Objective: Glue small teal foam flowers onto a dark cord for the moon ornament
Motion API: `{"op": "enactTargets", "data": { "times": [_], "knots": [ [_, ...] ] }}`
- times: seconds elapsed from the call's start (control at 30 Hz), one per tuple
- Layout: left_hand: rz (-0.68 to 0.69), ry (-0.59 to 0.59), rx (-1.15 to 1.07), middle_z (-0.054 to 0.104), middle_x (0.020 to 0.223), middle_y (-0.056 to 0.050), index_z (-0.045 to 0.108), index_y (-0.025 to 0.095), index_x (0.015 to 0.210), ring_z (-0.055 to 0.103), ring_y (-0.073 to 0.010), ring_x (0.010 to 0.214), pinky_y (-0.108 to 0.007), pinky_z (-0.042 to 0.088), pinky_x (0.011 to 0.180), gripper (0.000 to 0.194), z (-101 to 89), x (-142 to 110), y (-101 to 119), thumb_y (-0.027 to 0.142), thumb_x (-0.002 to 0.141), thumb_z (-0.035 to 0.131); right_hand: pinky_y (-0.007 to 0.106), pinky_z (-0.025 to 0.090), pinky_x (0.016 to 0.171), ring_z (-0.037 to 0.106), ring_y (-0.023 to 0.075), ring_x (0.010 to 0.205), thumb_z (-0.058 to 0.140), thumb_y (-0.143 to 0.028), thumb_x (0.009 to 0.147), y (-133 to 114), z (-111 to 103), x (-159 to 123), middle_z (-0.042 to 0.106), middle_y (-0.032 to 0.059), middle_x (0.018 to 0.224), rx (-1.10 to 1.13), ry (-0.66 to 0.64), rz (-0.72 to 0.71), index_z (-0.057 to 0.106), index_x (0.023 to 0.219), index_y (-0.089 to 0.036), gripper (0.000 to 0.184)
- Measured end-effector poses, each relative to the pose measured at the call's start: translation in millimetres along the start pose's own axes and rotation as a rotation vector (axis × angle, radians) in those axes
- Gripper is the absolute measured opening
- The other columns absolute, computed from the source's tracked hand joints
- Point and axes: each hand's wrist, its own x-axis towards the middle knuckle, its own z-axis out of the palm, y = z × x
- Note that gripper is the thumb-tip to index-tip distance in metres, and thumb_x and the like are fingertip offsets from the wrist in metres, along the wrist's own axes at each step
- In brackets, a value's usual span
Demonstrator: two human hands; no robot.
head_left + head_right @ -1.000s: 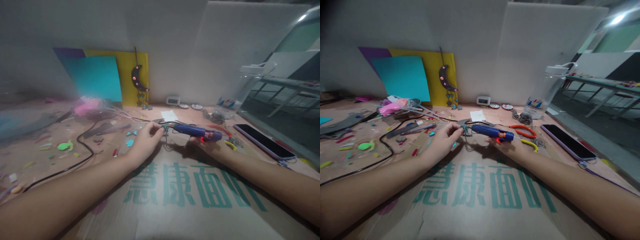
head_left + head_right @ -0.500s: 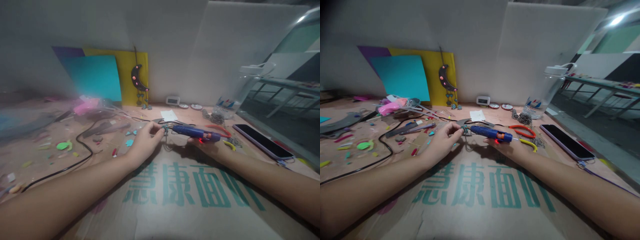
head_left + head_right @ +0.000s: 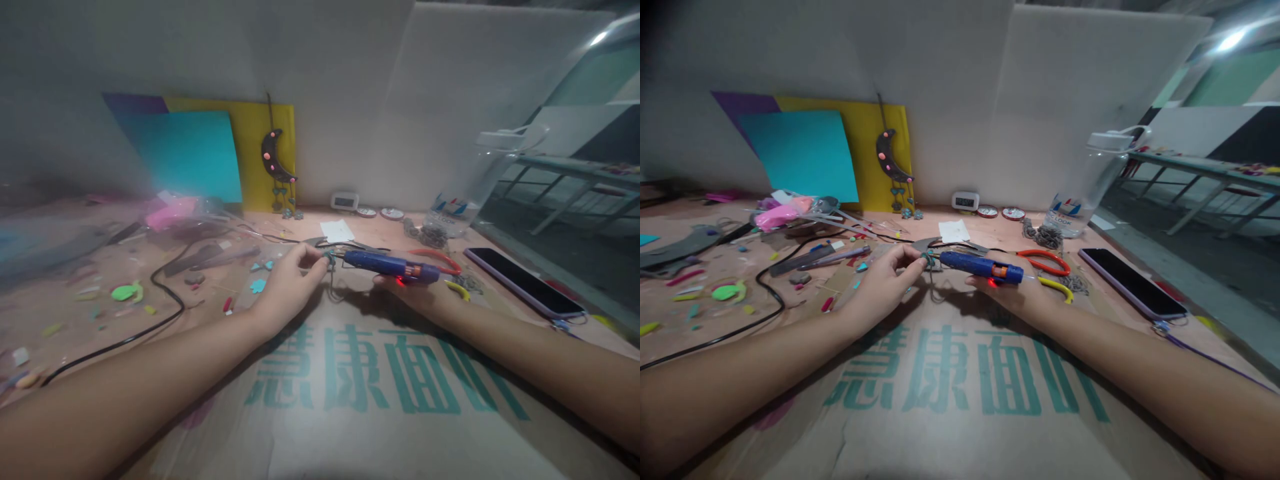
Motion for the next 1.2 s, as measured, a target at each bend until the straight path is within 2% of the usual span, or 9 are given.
{"op": "enactTargets", "data": {
  "times": [0.2,0.47,0.7,1.2],
  "knots": [
    [0.002,-0.003,-0.003,0.066,0.088,-0.001,0.057,0.019,0.084,0.061,-0.0174,0.084,-0.028,0.044,0.075,0.015,-0.6,0,-1,0.033,0.088,0.055,0.031,0.048,0.048,0.056,0.0193,0.052,0.066,-0.05,0.072,-2,0,-1,0.057,0.0,0.056,0.014,0.018,0.006,0.05,0.06,-0.026,0.031],
    [0.0,-0.005,0.0,0.066,0.088,-0.002,0.057,0.019,0.084,0.061,-0.0179,0.086,-0.029,0.044,0.077,0.015,-0.4,1,0,0.034,0.088,0.055,0.033,0.049,0.053,0.056,0.0208,0.055,0.063,-0.06,0.071,-8,0,1,0.056,0.0017,0.058,0.051,0.023,0.03,0.046,0.059,-0.027,0.039],
    [0.001,-0.012,-0.003,0.066,0.089,-0.002,0.057,0.019,0.085,0.061,-0.018,0.086,-0.029,0.044,0.077,0.016,-0.6,0,0,0.035,0.088,0.054,0.037,0.05,0.054,0.058,0.0236,0.057,0.064,-0.058,0.071,-6,2,1,0.056,0.0027,0.059,0.073,0.03,0.047,0.046,0.059,-0.027,0.038],
    [-0.027,0.011,-0.062,0.064,0.086,0.0,0.057,0.019,0.084,0.06,-0.0182,0.089,-0.03,0.042,0.079,0.017,0.8,3,-6,0.035,0.089,0.055,0.031,0.054,0.057,0.062,0.0212,0.058,0.065,-0.056,0.071,-12,-1,1,0.062,0.0012,0.058,0.055,0.053,0.03,0.049,0.059,-0.025,0.037]
  ]
}}
